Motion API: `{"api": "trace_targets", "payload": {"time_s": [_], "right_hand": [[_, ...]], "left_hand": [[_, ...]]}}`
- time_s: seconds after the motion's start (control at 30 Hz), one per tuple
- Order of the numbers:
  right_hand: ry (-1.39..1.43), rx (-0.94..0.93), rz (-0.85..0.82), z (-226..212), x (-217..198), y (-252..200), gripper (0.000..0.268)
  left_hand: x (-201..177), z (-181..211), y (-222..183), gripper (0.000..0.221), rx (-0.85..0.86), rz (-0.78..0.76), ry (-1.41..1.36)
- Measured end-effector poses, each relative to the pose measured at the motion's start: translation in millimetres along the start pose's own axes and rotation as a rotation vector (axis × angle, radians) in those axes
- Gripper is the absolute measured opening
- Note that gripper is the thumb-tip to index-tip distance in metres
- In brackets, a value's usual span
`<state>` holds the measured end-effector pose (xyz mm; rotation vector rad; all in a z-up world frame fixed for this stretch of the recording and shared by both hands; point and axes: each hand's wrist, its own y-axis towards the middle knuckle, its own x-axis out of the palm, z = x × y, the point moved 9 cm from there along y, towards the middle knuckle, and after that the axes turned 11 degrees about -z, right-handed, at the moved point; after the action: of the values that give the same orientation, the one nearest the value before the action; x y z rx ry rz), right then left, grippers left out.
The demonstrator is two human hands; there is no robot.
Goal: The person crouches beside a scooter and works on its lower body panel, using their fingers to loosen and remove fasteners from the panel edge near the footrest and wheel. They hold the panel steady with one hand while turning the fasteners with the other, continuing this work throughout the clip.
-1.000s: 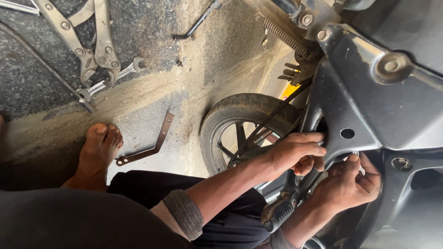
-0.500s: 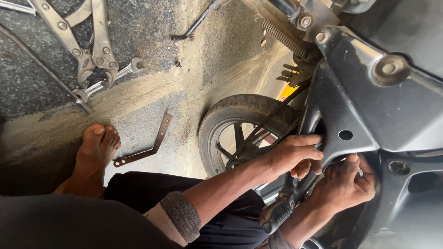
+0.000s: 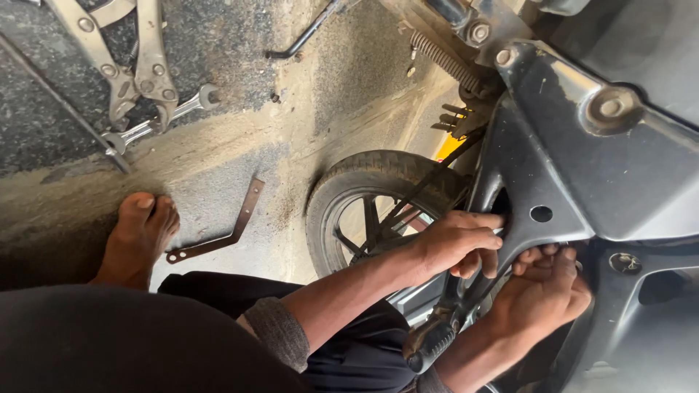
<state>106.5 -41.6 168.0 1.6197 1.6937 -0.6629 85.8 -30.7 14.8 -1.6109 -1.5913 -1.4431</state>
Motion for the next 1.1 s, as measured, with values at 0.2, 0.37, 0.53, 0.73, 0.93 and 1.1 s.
{"api": "trace_targets", "payload": {"time_s": [0.2, 0.37, 0.53, 0.73, 0.93, 1.1], "right_hand": [[0.091, 0.03, 0.12, 5.1, 0.1, 0.8, 0.028], [-0.009, -0.017, 0.095, 0.0, 7.3, 3.3, 0.033], [-0.043, -0.041, 0.091, 1.4, 1.5, 3.6, 0.038], [-0.066, -0.028, 0.032, -8.9, 14.1, 1.1, 0.042], [-0.027, -0.034, -0.012, -2.6, 12.3, 0.2, 0.043], [-0.123, 0.096, 0.092, 4.6, 1.8, -4.2, 0.023]], "left_hand": [[-2.2, 1.0, 0.7, 0.034, -0.038, 0.023, 0.003], [-7.6, -10.3, 3.5, 0.052, -0.064, 0.08, 0.016], [8.6, 30.5, -12.7, 0.03, -0.067, 0.219, 0.605], [42.6, 100.0, -52.9, 0.011, 0.574, 0.527, 1.265], [46.3, 103.5, -53.6, 0.013, 0.596, 0.494, 1.324], [47.5, 105.2, -54.9, 0.017, 0.609, 0.493, 1.328]]}}
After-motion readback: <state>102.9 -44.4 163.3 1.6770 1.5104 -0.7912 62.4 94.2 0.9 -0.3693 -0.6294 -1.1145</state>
